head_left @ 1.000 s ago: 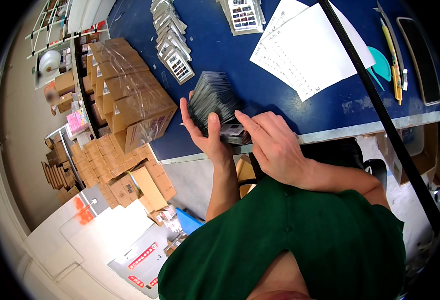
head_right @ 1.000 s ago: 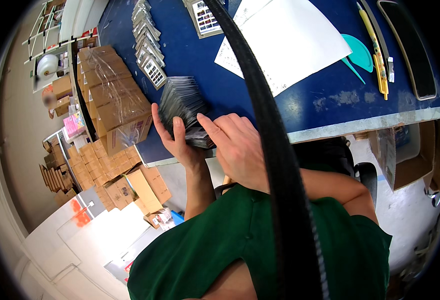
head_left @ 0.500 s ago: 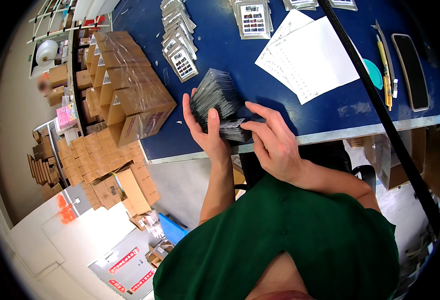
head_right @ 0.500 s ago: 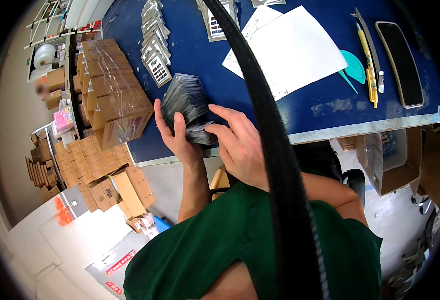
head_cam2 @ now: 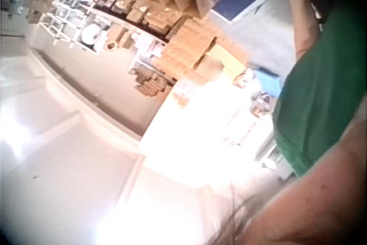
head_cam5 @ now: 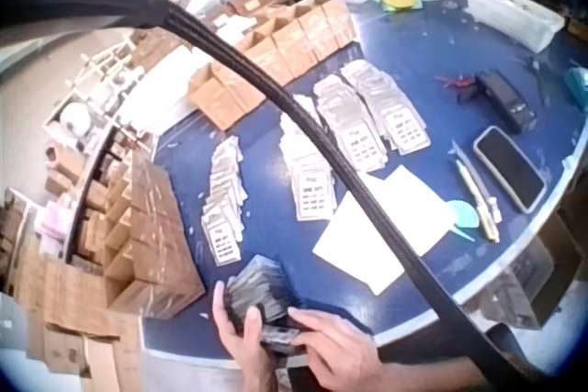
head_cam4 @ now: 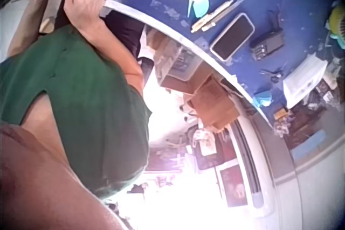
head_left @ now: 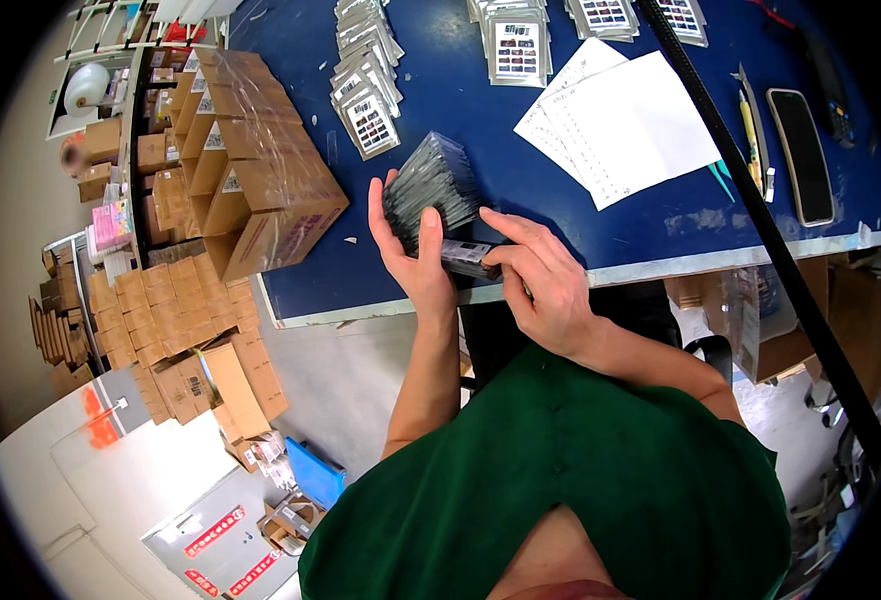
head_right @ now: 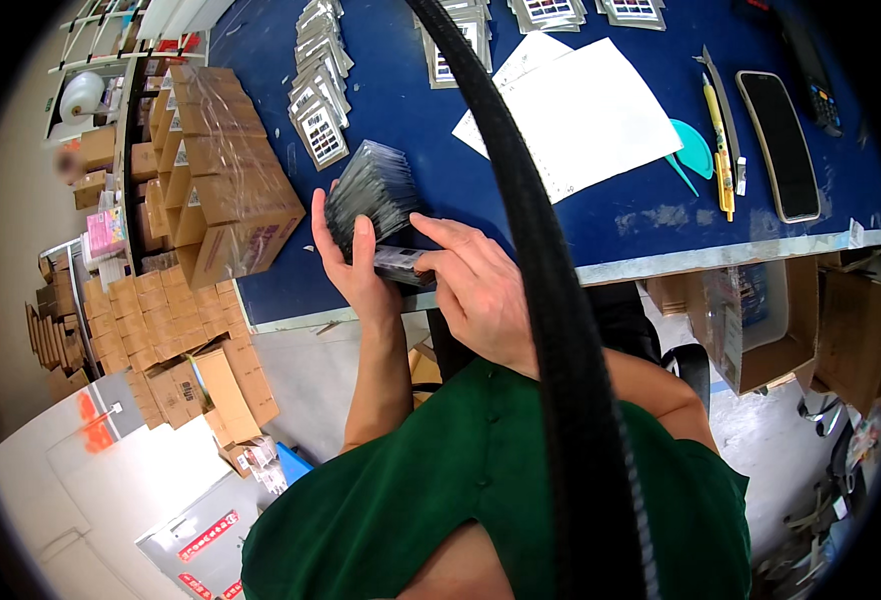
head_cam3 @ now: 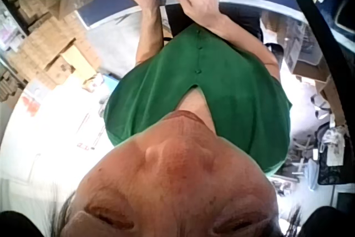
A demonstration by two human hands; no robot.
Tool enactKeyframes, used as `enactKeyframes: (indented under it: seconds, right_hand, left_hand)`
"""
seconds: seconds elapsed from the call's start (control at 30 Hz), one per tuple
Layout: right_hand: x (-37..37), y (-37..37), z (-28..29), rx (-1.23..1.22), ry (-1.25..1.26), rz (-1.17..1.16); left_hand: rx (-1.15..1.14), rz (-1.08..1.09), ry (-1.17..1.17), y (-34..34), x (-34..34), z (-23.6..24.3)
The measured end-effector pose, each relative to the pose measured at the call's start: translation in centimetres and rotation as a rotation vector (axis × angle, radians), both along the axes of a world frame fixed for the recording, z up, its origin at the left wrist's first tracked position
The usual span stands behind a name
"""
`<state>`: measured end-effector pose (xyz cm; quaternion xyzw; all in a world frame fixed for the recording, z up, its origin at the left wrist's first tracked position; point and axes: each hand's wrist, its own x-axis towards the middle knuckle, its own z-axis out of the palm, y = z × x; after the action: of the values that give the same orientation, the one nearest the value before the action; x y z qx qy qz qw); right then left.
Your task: The person stands at a blue workbench in a warehouse, handling stacks of small, packaged electronic components. They repeatedly fan out the stacks to inspect them, then place them into a cardboard box. The person also uses a handheld barcode scanner to scan the items and the box during the process.
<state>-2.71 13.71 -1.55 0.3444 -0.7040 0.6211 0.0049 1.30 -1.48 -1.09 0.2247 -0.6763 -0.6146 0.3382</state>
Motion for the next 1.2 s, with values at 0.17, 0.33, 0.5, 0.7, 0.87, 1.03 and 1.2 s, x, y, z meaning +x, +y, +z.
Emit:
enactKeyframes:
  seconds: [0.17,0.33,0.5,0.7,0.87,1.03,1.2]
  right_hand:
    - [0.1,-0.2,0.1,-0.057,-0.097,-0.018]
    - [-0.1,-0.4,0.8,-0.01,-0.206,-0.009]
    - [0.0,-0.7,0.5,0.026,-0.151,-0.006]
    - [0.0,-0.9,0.2,0.024,-0.146,-0.016]
    - [0.2,-0.7,0.6,0.049,-0.183,-0.054]
    - [0.1,-0.9,0.8,0.042,-0.142,-0.067]
    - [-0.2,-1.1,0.3,0.023,-0.058,-0.03]
  left_hand:
    - [0.011,0.006,0.0,-0.1,0.0,-0.1]
    - [0.029,-0.003,0.008,-0.1,0.1,0.0]
    - [0.065,-0.017,0.009,-0.1,0.0,0.3]
    - [0.038,-0.002,0.012,0.1,0.0,0.3]
    - [0.052,0.005,0.015,0.1,-0.1,0.4]
    - [0.057,0.024,0.001,0.3,-0.3,0.6]
    - [0.038,0.024,-0.009,0.3,-0.2,0.7]
